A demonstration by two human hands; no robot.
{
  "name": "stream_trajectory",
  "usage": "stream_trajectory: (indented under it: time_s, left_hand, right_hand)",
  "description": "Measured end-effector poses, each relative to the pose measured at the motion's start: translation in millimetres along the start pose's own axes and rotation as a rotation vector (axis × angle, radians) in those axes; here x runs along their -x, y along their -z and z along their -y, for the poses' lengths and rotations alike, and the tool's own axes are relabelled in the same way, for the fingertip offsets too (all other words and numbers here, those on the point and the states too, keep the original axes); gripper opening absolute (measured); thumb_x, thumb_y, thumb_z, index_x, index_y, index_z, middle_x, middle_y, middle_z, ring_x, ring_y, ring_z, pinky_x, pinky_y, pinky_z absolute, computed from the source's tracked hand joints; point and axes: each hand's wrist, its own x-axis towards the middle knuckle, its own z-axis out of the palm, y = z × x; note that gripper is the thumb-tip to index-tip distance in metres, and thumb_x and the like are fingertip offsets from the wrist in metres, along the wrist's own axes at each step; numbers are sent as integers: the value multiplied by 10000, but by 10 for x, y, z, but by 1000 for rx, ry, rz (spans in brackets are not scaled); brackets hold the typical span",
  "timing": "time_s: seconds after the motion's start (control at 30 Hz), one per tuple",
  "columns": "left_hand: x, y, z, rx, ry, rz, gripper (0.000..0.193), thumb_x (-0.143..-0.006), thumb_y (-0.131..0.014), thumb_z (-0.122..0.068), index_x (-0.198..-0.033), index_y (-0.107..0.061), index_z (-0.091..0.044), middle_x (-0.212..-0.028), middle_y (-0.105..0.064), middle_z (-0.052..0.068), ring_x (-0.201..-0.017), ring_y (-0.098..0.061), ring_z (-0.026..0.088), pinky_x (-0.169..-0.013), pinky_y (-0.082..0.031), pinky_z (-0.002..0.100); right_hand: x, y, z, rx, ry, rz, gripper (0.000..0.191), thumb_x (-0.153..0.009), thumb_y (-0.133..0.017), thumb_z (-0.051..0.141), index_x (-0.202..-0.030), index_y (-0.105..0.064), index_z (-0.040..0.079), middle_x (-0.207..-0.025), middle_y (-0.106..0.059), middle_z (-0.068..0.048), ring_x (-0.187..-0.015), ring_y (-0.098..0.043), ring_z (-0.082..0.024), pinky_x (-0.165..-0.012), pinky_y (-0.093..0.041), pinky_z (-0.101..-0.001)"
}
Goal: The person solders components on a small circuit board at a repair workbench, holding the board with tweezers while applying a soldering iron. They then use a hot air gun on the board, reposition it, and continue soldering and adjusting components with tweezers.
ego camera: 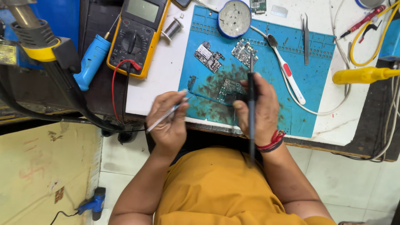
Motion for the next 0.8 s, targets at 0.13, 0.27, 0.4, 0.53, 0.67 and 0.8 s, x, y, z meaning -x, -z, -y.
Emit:
stream_trajectory:
  time_s: [0.13,0.27,0.4,0.53,0.67,0.8]
  left_hand:
    - [-135,-299,-15,186,34,107,180,-1032,-713,-20,-1211,-696,-17,-1108,-745,106,-962,-701,102,-836,-582,228]
    - [-245,-536,8,170,170,110,149,-1008,-704,-26,-1155,-680,-24,-994,-768,72,-807,-725,94,-710,-607,231]
    - [-234,-552,23,-6,86,114,117,-1004,-716,-38,-1108,-664,-34,-926,-767,60,-724,-711,88,-633,-565,239]
    - [-215,-520,46,-93,-26,141,104,-1024,-703,-58,-1104,-637,-48,-916,-741,66,-761,-726,110,-654,-561,257]
    - [-233,-522,50,-114,33,155,88,-1017,-704,-70,-1072,-638,-56,-866,-728,50,-679,-693,109,-609,-535,255]
    - [-250,-524,31,-117,34,151,100,-1014,-708,-70,-1085,-641,-52,-873,-724,50,-680,-692,111,-607,-533,258]
  right_hand:
    - [65,0,-54,-3,-70,-80,360,-1084,-749,149,-1370,-599,-11,-1099,-702,-120,-879,-686,-176,-775,-548,-291]
    - [94,14,-33,-41,-163,-108,215,-1010,-738,64,-1201,-683,-17,-988,-735,-124,-807,-695,-196,-731,-530,-309]
    - [52,12,-25,-18,-29,-92,193,-1061,-725,62,-1234,-673,-6,-1019,-722,-145,-854,-720,-209,-757,-549,-282]
    - [54,-4,-24,16,-73,-98,187,-995,-750,78,-1139,-687,-24,-916,-695,-158,-761,-667,-227,-688,-499,-312]
    - [81,38,-49,-55,-89,-52,107,-1046,-631,79,-1074,-636,-24,-873,-708,-115,-735,-695,-213,-663,-515,-309]
    - [78,23,-78,-27,-31,-72,100,-1034,-625,88,-1007,-609,-7,-914,-690,-148,-756,-673,-264,-654,-512,-320]
